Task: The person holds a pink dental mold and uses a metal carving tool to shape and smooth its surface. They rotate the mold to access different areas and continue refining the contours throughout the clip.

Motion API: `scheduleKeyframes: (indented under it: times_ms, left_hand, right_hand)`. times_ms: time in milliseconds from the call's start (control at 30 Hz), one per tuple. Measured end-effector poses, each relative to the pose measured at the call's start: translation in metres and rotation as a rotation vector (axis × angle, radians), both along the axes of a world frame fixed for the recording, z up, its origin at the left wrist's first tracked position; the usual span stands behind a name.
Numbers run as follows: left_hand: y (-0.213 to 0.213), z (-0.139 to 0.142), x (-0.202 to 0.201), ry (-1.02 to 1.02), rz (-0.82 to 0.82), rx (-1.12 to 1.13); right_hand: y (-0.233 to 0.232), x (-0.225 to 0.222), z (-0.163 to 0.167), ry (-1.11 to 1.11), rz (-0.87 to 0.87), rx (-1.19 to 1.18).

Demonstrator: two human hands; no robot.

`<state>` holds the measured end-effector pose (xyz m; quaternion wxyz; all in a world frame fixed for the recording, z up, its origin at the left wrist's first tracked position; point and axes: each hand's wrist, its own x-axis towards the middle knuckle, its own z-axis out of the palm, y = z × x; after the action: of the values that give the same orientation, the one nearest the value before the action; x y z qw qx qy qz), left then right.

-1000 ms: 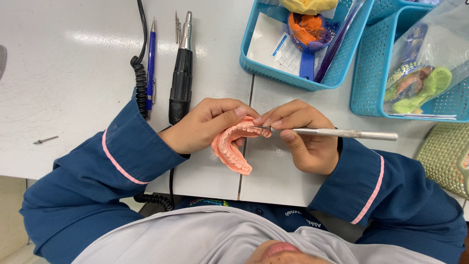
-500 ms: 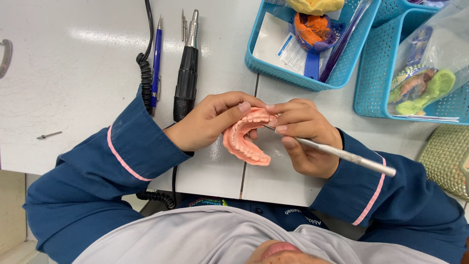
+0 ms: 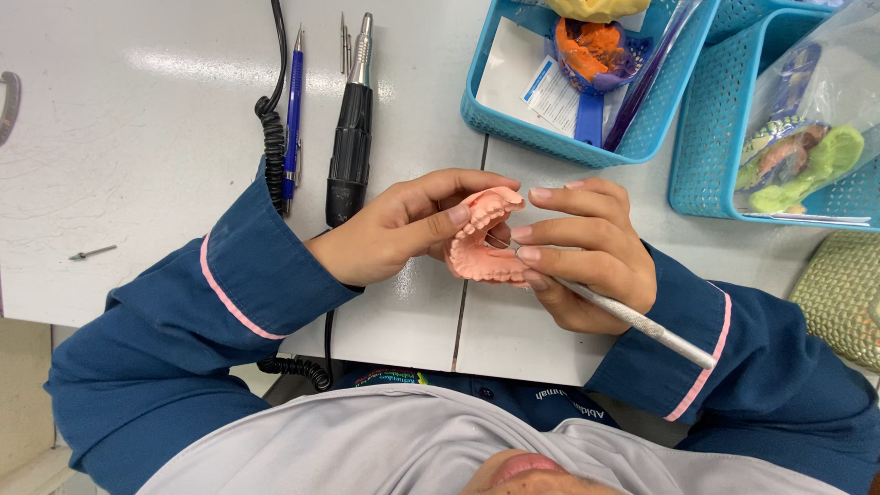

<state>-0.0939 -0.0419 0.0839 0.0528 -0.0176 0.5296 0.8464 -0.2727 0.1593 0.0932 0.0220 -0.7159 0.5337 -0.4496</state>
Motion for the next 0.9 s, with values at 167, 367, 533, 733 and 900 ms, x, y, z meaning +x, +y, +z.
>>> scheduleKeyframes:
  times_ms: [167,367,533,733,900]
  left_hand:
    - [-0.001,0.001,0.001,0.015,-0.015,-0.042]
    - [-0.002,0.007,0.002,0.021,-0.036,-0.025]
    - [-0.002,0.013,0.004,-0.007,-0.068,0.052]
    - [0.0,0.013,0.006,0.001,-0.077,0.098]
    - [0.001,0.01,0.006,0.021,-0.078,0.114]
  right_hand:
    - [0.0,0.001,0.0,0.023,-0.004,-0.005]
    - [0.001,0.003,-0.003,0.065,-0.018,-0.041]
    - [0.002,0.001,-0.003,0.166,0.022,-0.119]
    - [0.003,0.002,-0.006,0.206,0.024,-0.166]
    - [0.004,0.004,-0.006,0.241,0.019,-0.173]
